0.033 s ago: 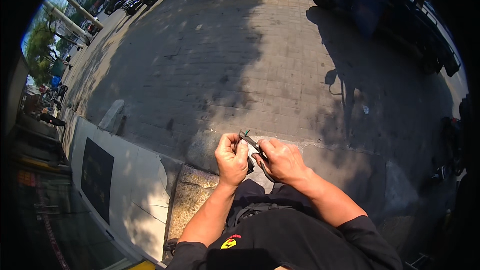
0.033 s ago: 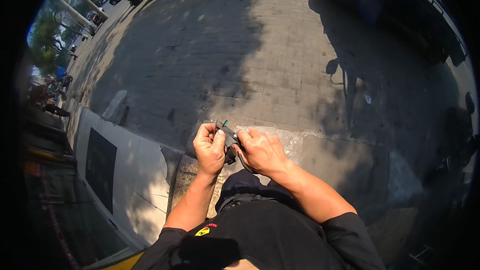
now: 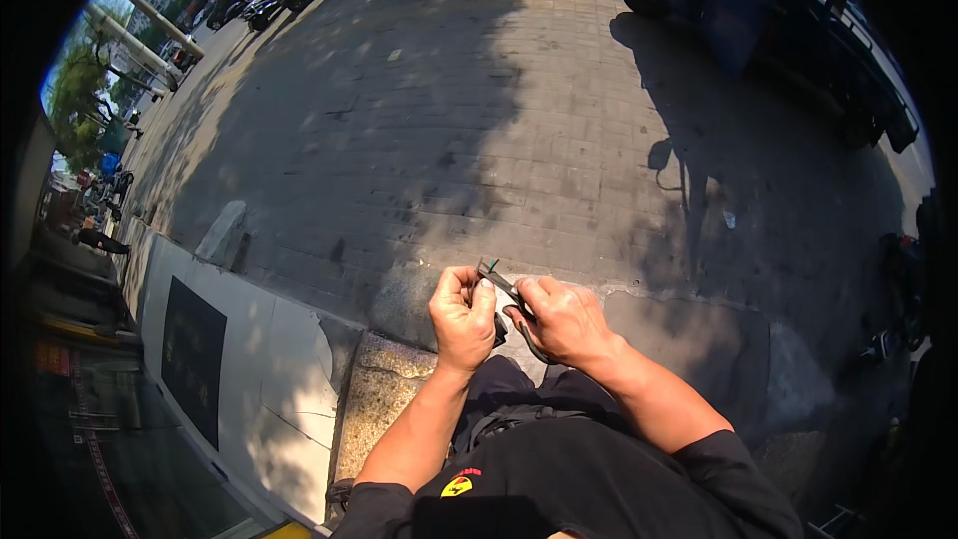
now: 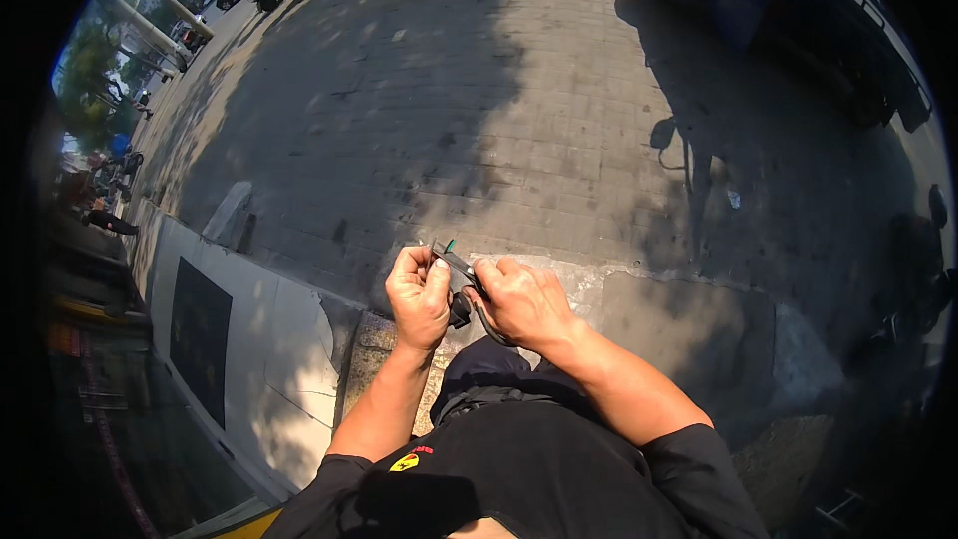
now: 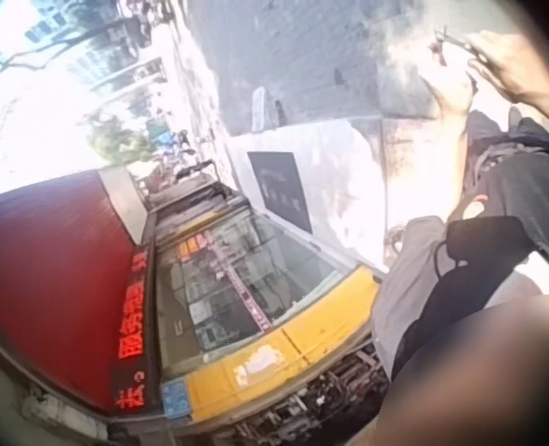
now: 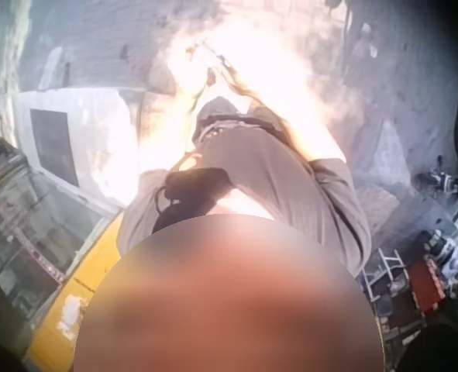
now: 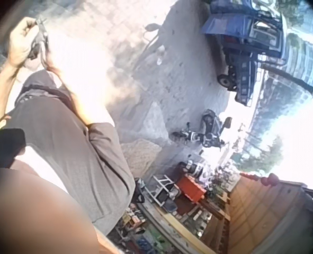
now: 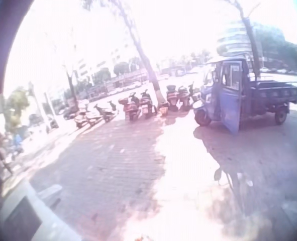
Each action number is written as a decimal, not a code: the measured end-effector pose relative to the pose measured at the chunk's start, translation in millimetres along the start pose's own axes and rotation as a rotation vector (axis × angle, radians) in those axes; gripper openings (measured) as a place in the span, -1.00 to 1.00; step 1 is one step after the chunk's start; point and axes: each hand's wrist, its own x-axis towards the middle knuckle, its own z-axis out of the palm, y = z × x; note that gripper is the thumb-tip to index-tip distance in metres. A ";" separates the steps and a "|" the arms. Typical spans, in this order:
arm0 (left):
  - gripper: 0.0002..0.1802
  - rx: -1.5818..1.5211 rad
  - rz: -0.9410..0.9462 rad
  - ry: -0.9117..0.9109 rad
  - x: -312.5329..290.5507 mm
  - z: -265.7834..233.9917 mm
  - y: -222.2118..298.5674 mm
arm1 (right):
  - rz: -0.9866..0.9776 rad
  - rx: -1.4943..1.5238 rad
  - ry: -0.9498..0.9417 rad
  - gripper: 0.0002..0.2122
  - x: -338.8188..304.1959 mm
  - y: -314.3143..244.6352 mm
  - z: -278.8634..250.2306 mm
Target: The person selects pliers from a cluttered workbench, cuts a wire, and then works inside the driver's side of a blue truck, manipulating wires under the dashboard.
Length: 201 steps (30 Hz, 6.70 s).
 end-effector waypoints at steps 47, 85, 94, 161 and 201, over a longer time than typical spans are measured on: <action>-0.95 -0.025 -0.215 -0.316 876.8 279.8 -306.7 | 0.178 0.100 -0.084 -0.71 693.2 630.2 46.4; -0.81 -0.245 -0.366 -0.583 1574.2 627.8 -445.1 | 0.355 0.218 0.003 -0.73 1260.1 1126.2 -75.7; -0.76 -0.102 -0.374 -0.610 1733.3 697.4 -448.7 | 0.525 0.177 0.152 -0.74 1388.6 1206.7 -93.8; -0.89 0.112 -0.377 -0.971 2554.1 1413.8 -668.6 | 0.609 -0.142 0.222 -0.73 1991.0 2041.4 -395.8; -0.83 -0.122 -0.589 -1.668 2694.1 2014.2 -716.7 | 0.992 0.708 0.644 -0.80 1987.1 2428.6 -741.3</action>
